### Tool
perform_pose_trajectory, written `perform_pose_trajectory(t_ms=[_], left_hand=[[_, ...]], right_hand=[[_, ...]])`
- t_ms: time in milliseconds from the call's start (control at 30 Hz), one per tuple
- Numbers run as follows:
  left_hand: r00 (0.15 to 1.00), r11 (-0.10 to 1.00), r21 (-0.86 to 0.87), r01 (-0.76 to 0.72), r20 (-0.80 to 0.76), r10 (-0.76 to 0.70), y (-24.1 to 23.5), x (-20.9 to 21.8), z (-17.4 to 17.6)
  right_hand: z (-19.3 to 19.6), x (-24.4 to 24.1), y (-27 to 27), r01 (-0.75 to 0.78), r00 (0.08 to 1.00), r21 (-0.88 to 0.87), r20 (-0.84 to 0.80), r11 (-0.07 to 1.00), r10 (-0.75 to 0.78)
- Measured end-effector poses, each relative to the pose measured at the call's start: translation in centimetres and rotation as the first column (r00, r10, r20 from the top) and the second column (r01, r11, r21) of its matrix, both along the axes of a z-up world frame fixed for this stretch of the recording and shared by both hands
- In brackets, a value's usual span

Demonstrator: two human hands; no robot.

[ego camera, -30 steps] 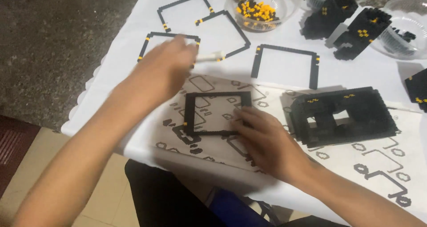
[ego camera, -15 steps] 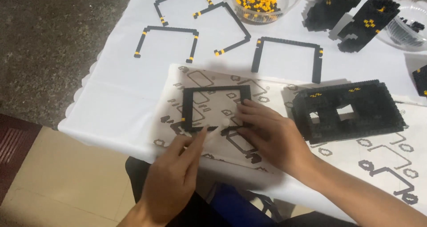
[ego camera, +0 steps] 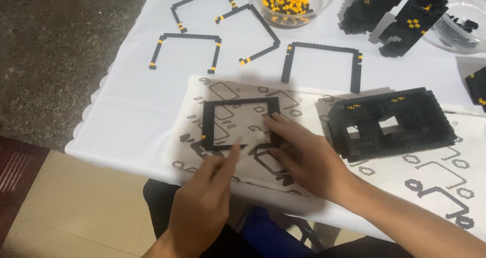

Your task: The person assembles black and yellow plastic bricks into a rectangular frame structure. They connect pre-assembled frame pieces, attach them to a larger base, and use a white plastic tool to press the bricks together securely.

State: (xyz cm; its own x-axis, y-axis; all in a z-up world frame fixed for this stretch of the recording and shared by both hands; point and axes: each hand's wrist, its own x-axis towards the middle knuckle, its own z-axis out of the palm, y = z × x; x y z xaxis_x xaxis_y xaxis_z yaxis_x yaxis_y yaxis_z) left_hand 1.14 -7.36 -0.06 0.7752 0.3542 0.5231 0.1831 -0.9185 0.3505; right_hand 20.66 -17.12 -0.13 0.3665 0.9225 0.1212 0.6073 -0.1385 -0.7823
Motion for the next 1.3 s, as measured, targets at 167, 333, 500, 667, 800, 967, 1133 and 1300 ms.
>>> perform_pose_trajectory(t_ms=[167,333,500,667,800,967,1133,1300], left_hand=[[0.980,1.000,0.009,0.001,-0.200,0.001,0.7,0.4,0.3],[0.991,1.000,-0.026,0.007,-0.133,-0.010,0.6,0.5,0.8],[0.995,0.998,-0.050,0.048,-0.080,-0.052,0.4,1.1,0.9],[0.978,0.999,0.005,0.046,-0.202,-0.044,0.8,1.6,0.4],[0.912,0.998,-0.057,0.022,-0.409,-0.044,1.5,2.0,-0.1],[0.993,0.995,-0.093,0.044,-0.109,-0.054,4.2,3.8,2.4],[0.999,0.997,-0.062,0.037,0.029,-0.036,7.1,5.0,4.6],[0.997,0.992,-0.113,-0.061,-0.045,0.056,8.0,3.8,5.0]], right_hand=[[0.5,0.2,0.2,-0.027,0.999,-0.087,-0.033,0.996,0.024],[1.1,-0.1,0.3,-0.021,0.994,-0.139,-0.112,0.990,0.005],[3.4,-0.7,0.9,0.173,0.954,-0.344,-0.175,0.923,-0.244],[1.5,-0.2,0.4,0.212,0.968,-0.178,-0.094,0.961,-0.231],[0.7,-0.1,0.6,0.240,0.966,-0.184,-0.051,0.953,-0.253],[0.7,-0.2,0.5,0.236,0.965,-0.215,-0.060,0.948,-0.254],[-0.9,-0.3,-0.1,0.092,0.986,-0.129,0.149,0.987,-0.072],[-1.9,-0.3,-0.3,-0.059,0.902,0.246,0.428,0.967,-0.054]])
